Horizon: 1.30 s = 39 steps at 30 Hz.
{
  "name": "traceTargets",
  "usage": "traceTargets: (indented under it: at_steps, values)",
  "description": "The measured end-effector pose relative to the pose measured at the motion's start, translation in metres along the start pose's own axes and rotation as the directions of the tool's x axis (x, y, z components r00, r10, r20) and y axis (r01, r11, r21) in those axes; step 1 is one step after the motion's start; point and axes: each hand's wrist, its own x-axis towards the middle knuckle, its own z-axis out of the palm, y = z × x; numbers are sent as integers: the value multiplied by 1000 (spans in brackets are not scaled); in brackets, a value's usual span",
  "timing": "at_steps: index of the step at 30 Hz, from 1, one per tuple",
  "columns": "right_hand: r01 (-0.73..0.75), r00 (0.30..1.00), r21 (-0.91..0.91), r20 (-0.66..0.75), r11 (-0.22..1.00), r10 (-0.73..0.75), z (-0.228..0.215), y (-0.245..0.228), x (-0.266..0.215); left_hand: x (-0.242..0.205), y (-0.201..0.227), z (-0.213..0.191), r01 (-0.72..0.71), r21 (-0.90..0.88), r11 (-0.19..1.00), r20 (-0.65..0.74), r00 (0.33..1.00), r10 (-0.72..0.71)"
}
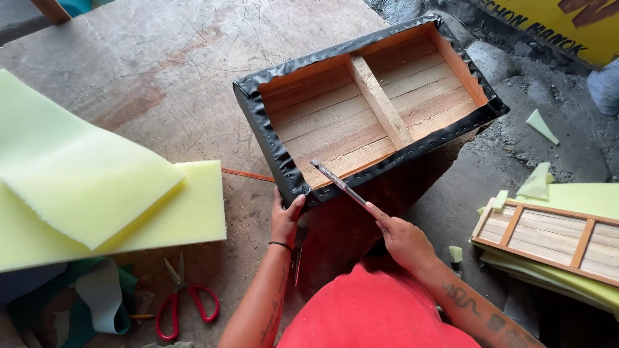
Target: Tucking fabric into the grooves of a wooden furniture frame using a specialized metal tool.
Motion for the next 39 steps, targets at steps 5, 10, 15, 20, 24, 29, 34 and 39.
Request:
traceTargets:
  at_steps: [5,10,15,20,24,29,34,39]
  values:
    - [61,995,19,-75,998,-59,16,14,6,-14,18,4,-25,211,977,23,1000,21]
    - [91,996,31,9,995,-92,10,-8,2,10,-24,-13,-30,84,996,33,999,27]
    - [137,987,70,-97,988,-130,20,10,12,-6,-17,-5,-42,337,941,12,999,40]
    - [181,981,89,-83,979,-174,22,2,11,3,-30,-6,-85,360,929,-17,995,97]
    - [145,988,75,-57,987,-141,12,-4,10,-1,-37,-2,-167,333,928,2,984,176]
    - [163,982,75,-105,984,-155,17,-8,10,23,-62,-12,-264,306,915,8,961,275]
    - [173,984,-1,-30,985,-173,18,-5,16,23,-59,-13,-318,353,880,32,944,329]
    - [303,929,92,-249,949,-272,41,9,12,42,-89,-15,-240,22,970,-27,970,241]
